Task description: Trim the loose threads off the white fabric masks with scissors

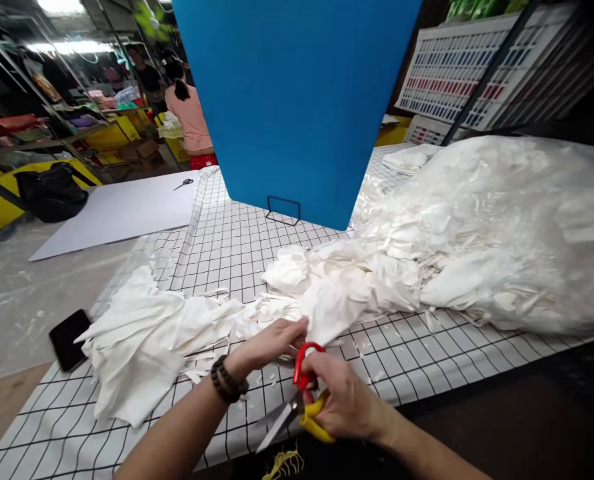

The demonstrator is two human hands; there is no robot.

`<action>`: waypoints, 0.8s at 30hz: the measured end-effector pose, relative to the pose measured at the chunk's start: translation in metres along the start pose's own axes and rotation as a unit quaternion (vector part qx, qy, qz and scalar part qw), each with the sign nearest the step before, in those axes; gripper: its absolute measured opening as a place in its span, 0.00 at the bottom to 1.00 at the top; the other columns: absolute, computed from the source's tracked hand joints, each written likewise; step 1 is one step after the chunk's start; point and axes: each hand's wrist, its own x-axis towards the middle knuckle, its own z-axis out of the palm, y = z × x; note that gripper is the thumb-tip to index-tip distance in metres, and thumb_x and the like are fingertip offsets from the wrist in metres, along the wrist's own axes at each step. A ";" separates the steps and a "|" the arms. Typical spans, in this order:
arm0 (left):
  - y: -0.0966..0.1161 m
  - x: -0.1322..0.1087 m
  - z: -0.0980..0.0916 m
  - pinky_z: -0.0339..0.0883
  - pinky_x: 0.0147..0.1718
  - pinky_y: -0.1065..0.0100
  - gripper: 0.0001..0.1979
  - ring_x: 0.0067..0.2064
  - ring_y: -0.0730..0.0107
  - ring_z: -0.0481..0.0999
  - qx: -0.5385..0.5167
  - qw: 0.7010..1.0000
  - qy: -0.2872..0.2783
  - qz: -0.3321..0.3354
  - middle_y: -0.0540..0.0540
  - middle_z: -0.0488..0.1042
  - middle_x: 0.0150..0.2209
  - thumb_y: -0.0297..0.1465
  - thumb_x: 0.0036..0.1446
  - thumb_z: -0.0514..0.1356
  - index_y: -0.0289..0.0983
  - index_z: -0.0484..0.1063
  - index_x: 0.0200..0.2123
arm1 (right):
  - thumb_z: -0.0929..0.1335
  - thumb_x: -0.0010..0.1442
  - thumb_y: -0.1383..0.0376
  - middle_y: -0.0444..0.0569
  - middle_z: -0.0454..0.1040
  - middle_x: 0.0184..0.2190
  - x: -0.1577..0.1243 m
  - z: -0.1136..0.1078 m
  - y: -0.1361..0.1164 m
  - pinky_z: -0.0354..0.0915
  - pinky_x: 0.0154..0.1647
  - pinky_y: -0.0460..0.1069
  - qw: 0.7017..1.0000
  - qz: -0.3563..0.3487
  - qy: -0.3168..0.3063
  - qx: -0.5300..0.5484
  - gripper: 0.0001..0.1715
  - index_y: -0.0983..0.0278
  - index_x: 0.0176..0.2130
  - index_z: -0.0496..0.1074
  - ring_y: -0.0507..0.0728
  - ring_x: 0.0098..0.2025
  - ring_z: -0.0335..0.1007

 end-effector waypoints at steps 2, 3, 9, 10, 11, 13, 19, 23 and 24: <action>-0.009 0.017 0.014 0.48 0.11 0.76 0.22 0.12 0.81 0.54 -0.052 0.998 -0.019 -0.042 0.56 0.61 0.12 0.44 0.50 0.66 0.34 0.67 0.18 | 0.65 0.42 0.76 0.42 0.69 0.28 -0.007 0.011 0.000 0.62 0.29 0.45 1.000 -0.017 -0.013 -0.014 0.17 0.60 0.33 0.62 0.52 0.28 0.64; -0.013 0.023 0.018 0.46 0.10 0.76 0.21 0.11 0.82 0.53 -0.065 0.996 -0.023 -0.057 0.56 0.60 0.11 0.42 0.48 0.68 0.34 0.67 0.18 | 0.65 0.42 0.76 0.42 0.69 0.28 -0.010 0.014 0.001 0.62 0.29 0.45 1.000 -0.016 -0.013 -0.017 0.17 0.60 0.33 0.62 0.52 0.28 0.64; -0.018 0.029 0.023 0.72 0.26 0.74 0.12 0.27 0.73 0.77 -0.196 0.980 0.039 -0.019 0.45 0.77 0.30 0.37 0.62 0.59 0.32 0.71 0.38 | 0.68 0.47 0.74 0.43 0.74 0.32 -0.037 -0.006 0.000 0.66 0.32 0.45 0.992 0.104 -0.014 0.066 0.15 0.60 0.35 0.65 0.53 0.31 0.69; -0.016 0.027 0.022 0.74 0.28 0.73 0.12 0.29 0.73 0.77 -0.212 0.976 0.052 -0.009 0.43 0.78 0.32 0.36 0.64 0.56 0.32 0.70 0.40 | 0.69 0.48 0.72 0.46 0.75 0.35 -0.041 -0.010 0.003 0.67 0.34 0.46 0.986 0.133 0.021 0.095 0.14 0.60 0.36 0.66 0.54 0.33 0.71; -0.015 0.025 0.022 0.74 0.29 0.73 0.12 0.29 0.72 0.78 -0.229 0.971 0.064 0.000 0.42 0.78 0.34 0.35 0.66 0.54 0.31 0.69 0.42 | 0.70 0.50 0.69 0.49 0.76 0.39 -0.043 -0.013 0.008 0.69 0.36 0.47 0.976 0.159 0.078 0.125 0.13 0.60 0.37 0.66 0.55 0.35 0.73; -0.011 0.022 0.022 0.76 0.29 0.70 0.13 0.29 0.71 0.79 -0.269 0.960 0.074 0.003 0.41 0.78 0.37 0.34 0.67 0.51 0.30 0.68 0.46 | 0.71 0.54 0.62 0.54 0.75 0.47 -0.043 -0.016 0.027 0.70 0.42 0.51 0.941 0.195 0.224 0.160 0.15 0.60 0.40 0.65 0.56 0.40 0.74; -0.004 0.007 0.030 0.78 0.27 0.71 0.10 0.30 0.68 0.82 -0.287 0.957 0.037 -0.015 0.40 0.78 0.41 0.28 0.58 0.63 0.32 0.67 0.40 | 0.76 0.44 0.61 0.51 0.77 0.40 -0.012 -0.009 0.094 0.71 0.35 0.51 0.902 0.229 0.345 0.118 0.24 0.61 0.39 0.65 0.56 0.32 0.73; -0.009 -0.003 0.026 0.75 0.26 0.74 0.14 0.30 0.71 0.81 -0.206 0.978 0.037 0.016 0.40 0.77 0.46 0.31 0.53 0.67 0.35 0.64 0.36 | 0.75 0.47 0.61 0.46 0.74 0.29 0.004 -0.014 0.107 0.71 0.32 0.50 0.897 0.203 0.369 0.135 0.18 0.62 0.33 0.65 0.56 0.31 0.73; -0.012 -0.005 0.023 0.74 0.24 0.75 0.15 0.28 0.73 0.80 -0.178 0.983 0.045 0.022 0.39 0.77 0.44 0.32 0.53 0.67 0.35 0.63 0.36 | 0.74 0.48 0.60 0.46 0.74 0.30 0.006 -0.019 0.105 0.71 0.32 0.50 0.893 0.196 0.379 0.142 0.18 0.62 0.33 0.64 0.56 0.31 0.73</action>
